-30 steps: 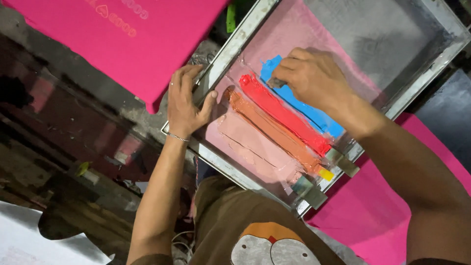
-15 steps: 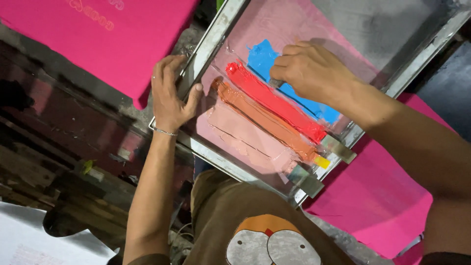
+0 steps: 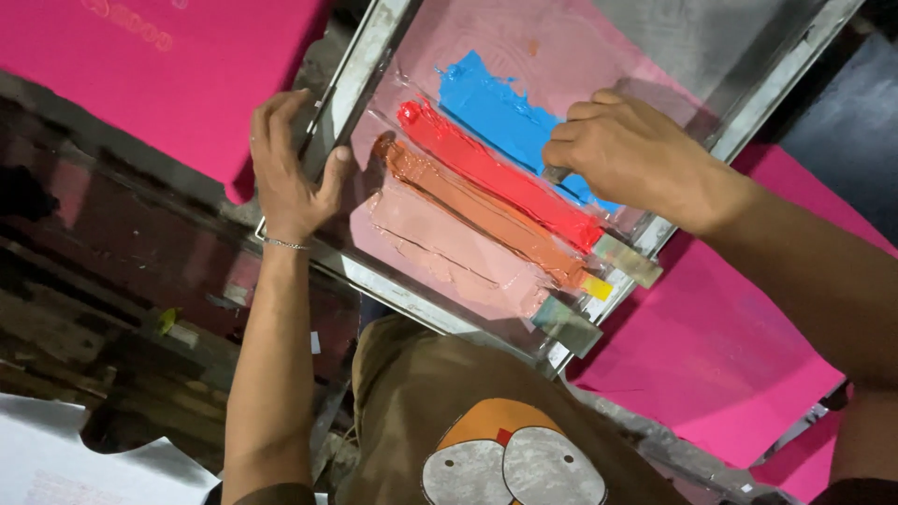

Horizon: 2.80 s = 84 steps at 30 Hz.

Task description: Performing manual screen printing on multiple pieces of pink fabric using a squeegee and a screen frame.

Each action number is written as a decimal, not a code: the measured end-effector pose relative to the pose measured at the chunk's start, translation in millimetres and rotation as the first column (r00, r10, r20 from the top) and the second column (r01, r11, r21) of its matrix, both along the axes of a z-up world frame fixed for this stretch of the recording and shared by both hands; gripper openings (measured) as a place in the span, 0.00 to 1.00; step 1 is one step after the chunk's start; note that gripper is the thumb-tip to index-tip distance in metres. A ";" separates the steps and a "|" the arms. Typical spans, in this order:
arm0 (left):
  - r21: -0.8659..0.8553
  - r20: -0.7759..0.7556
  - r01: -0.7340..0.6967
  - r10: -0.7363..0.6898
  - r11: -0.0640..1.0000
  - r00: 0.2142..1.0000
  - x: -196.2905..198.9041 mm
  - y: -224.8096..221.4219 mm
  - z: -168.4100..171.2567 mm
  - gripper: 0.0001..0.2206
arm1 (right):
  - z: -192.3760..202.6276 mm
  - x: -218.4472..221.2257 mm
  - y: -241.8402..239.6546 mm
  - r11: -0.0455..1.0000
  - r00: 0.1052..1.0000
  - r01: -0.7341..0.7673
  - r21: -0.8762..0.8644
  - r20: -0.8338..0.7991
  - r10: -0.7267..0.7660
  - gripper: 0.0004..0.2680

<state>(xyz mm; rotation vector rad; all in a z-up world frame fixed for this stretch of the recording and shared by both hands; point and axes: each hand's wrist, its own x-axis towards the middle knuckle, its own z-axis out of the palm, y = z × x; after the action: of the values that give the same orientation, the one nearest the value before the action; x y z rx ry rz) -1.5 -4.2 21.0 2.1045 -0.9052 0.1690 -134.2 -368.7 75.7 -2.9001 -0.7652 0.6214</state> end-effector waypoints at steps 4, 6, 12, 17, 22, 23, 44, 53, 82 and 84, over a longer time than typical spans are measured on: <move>-0.002 0.016 -0.014 0.014 1.000 1.000 -0.1 -1.5 -1.1 0.28 | 7.6 -15.7 -5.9 0.999 1.000 0.008 -0.040 -0.021 -0.009 0.11; -0.006 0.010 -0.017 0.017 1.000 1.000 0.4 -1.5 -1.2 0.27 | 0.8 -25.3 -13.1 0.999 1.000 0.015 -0.047 -0.013 -0.016 0.12; -0.012 0.004 -0.019 0.019 1.000 1.000 0.3 -1.1 -1.5 0.28 | 1.2 -44.7 -28.1 0.998 0.999 0.034 -0.059 -0.031 -0.036 0.16; -0.004 -0.004 -0.014 0.014 1.000 1.000 2.2 0.2 -2.5 0.28 | -5.3 -35.5 -30.4 0.990 0.985 0.141 0.027 0.093 -0.143 0.07; -0.017 -0.021 -0.035 0.034 0.999 0.999 0.5 2.7 -6.6 0.28 | -3.3 22.6 2.9 0.985 0.959 0.129 0.118 0.238 -0.154 0.05; -0.014 -0.034 -0.044 0.043 0.999 0.998 0.0 3.2 -7.4 0.28 | -12.2 36.5 10.0 0.982 0.940 0.104 0.158 0.306 -0.149 0.02; -0.015 -0.029 -0.029 0.029 0.999 0.999 0.7 2.6 -5.0 0.29 | -8.3 56.9 24.9 1.000 0.999 0.000 -0.012 0.036 0.000 0.10; -0.005 -0.015 -0.027 0.027 1.000 1.000 0.6 2.9 -7.2 0.29 | -1.7 12.2 7.6 0.993 0.993 0.091 -0.076 -0.063 -0.096 0.10; 0.117 -0.475 -0.083 0.129 0.990 0.871 21.6 4.3 -12.3 0.32 | -83.0 -161.8 -37.8 -0.558 -0.182 0.589 0.585 -0.576 -0.797 0.04; 0.066 -0.487 -0.125 0.141 0.990 0.862 22.1 3.8 -12.6 0.29 | -87.1 -158.3 -44.1 -0.628 -0.289 0.539 0.562 -0.576 -0.765 0.06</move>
<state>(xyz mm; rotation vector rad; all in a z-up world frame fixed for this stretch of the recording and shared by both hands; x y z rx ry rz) 20.6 -0.3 8.4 2.0956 -0.4570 -0.3064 -292.5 -412.9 -11.4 -1.4104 1.3105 -0.4241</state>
